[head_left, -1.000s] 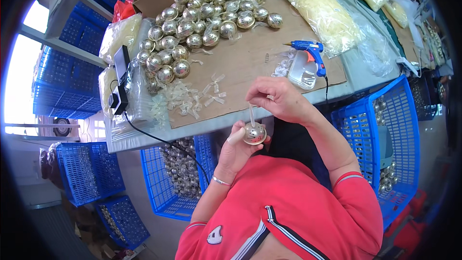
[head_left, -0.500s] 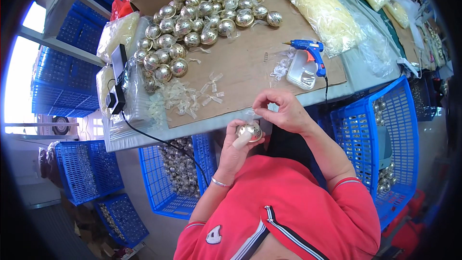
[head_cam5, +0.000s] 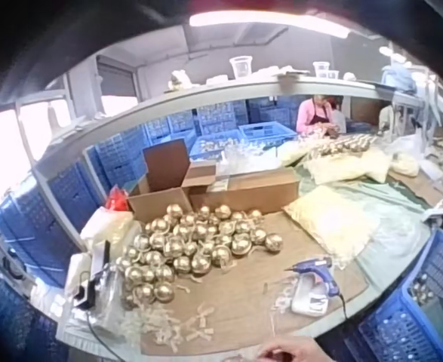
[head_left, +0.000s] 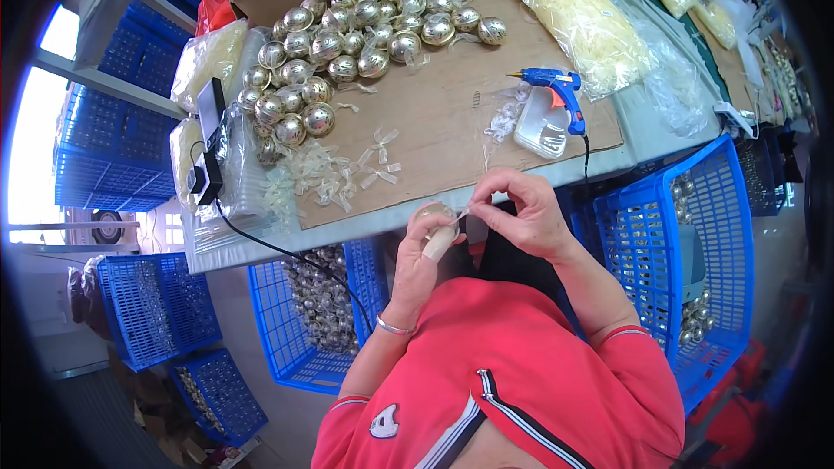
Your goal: Applying hot glue to the top of Christmas ball ornaments and attaching hanging caps.
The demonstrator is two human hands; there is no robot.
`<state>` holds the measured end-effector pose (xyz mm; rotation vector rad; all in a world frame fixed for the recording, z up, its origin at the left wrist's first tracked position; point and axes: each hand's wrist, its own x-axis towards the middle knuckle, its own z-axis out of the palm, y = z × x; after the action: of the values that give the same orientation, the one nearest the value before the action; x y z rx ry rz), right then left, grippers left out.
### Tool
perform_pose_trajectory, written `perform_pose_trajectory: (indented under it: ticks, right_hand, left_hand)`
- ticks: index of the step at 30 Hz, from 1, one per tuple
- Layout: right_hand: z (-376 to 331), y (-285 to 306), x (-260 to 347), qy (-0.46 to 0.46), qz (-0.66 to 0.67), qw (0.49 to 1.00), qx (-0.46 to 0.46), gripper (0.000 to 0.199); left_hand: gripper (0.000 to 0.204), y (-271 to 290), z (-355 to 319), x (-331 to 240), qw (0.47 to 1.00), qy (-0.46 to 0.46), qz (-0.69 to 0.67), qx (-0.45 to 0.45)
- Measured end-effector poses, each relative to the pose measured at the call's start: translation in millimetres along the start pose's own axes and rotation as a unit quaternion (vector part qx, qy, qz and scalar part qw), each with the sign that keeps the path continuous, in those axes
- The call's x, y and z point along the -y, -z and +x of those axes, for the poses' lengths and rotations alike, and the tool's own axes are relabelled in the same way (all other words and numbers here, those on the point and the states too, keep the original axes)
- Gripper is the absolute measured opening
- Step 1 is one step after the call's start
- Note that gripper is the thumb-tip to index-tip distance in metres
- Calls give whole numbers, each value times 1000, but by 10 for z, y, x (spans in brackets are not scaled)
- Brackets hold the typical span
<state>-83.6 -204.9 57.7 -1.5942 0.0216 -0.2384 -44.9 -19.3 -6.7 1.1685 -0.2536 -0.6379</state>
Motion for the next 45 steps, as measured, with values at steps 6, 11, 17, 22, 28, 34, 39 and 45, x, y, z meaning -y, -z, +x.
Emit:
perform_pose_trajectory:
  ticks: [6, 11, 17, 22, 28, 34, 39, 45]
  right_hand:
    - [87, -70, 38, 73, -52, 996, 15, 11]
    - [-17, -186, -139, 82, -85, 993, 9, 13]
    - [-54, -343, -282, 181, -149, 970, -57, 17]
    - [-62, -387, -344, 230, -176, 952, -98, 19]
    - [-87, -390, -363, 258, -217, 934, -119, 18]
    - [-111, -75, -285, 157, -213, 955, -131, 15]
    - [210, 935, -365, 77, -448, 795, -401, 28]
    - [420, 1257, -664, -194, -525, 785, -264, 27]
  left_hand:
    - [41, -62, -9, -34, 996, 6, 91, -1]
    - [73, -160, 52, -258, 994, 49, -87, -41]
    - [89, -155, 43, -331, 968, 71, -238, -37]
    - [90, -127, 84, -289, 977, 53, -208, -21]
    - [89, -276, 168, -290, 978, 76, -178, -80]
    - [91, -188, 255, -99, 987, 4, -136, -87]
    - [91, -112, 256, -234, 988, -37, -89, -119]
    - [92, 39, 265, -218, 986, -54, -114, -107]
